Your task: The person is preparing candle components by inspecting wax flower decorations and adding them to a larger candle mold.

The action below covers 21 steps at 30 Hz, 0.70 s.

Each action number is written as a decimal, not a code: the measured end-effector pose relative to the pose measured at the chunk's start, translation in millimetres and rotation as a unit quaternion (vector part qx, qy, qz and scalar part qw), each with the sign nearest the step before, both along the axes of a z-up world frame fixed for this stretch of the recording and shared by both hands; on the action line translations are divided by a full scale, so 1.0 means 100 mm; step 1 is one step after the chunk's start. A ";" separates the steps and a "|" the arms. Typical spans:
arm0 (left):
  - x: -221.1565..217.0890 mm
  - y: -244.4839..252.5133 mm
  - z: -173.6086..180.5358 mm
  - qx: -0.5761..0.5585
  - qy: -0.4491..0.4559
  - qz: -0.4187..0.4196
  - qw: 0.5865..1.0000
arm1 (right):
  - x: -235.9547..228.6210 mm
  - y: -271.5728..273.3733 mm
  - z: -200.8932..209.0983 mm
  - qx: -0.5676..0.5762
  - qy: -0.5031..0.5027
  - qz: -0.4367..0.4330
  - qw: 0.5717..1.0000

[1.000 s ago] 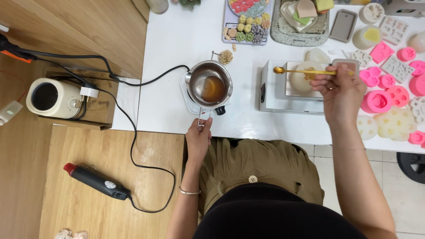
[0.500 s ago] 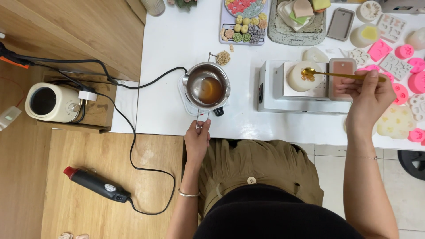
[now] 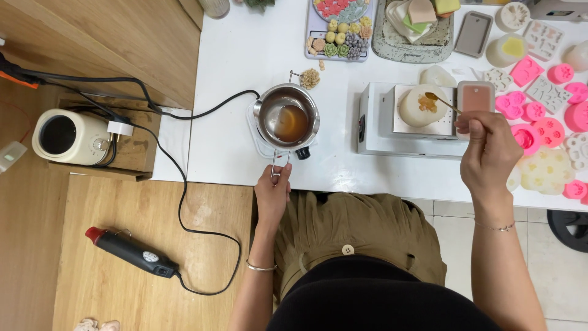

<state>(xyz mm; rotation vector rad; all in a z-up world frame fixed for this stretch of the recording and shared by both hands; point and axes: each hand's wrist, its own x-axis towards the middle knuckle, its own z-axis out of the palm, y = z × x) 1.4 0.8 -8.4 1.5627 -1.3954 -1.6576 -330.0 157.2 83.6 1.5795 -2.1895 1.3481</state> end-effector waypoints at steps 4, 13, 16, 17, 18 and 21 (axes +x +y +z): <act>0.00 0.01 0.04 -0.002 0.003 0.004 1.000 | 0.16 -0.06 0.01 -0.036 0.008 0.030 0.999; 0.01 0.02 0.07 -0.006 0.001 -0.001 1.000 | 0.83 -1.08 -0.71 0.018 -0.412 0.166 0.896; 0.00 0.00 0.11 -0.009 -0.012 -0.002 1.000 | 0.84 -1.32 -1.01 0.059 -0.457 0.161 0.873; 0.01 0.01 0.13 -0.009 -0.012 0.002 1.000 | 0.85 -1.35 -1.07 0.061 -0.457 0.164 0.872; 0.01 0.01 0.14 -0.005 -0.018 -0.001 1.000 | 0.85 -1.38 -1.12 0.072 -0.471 0.160 0.865; 0.00 0.01 0.16 -0.006 -0.030 -0.006 1.000 | 0.85 -1.46 -1.20 0.087 -0.489 0.155 0.854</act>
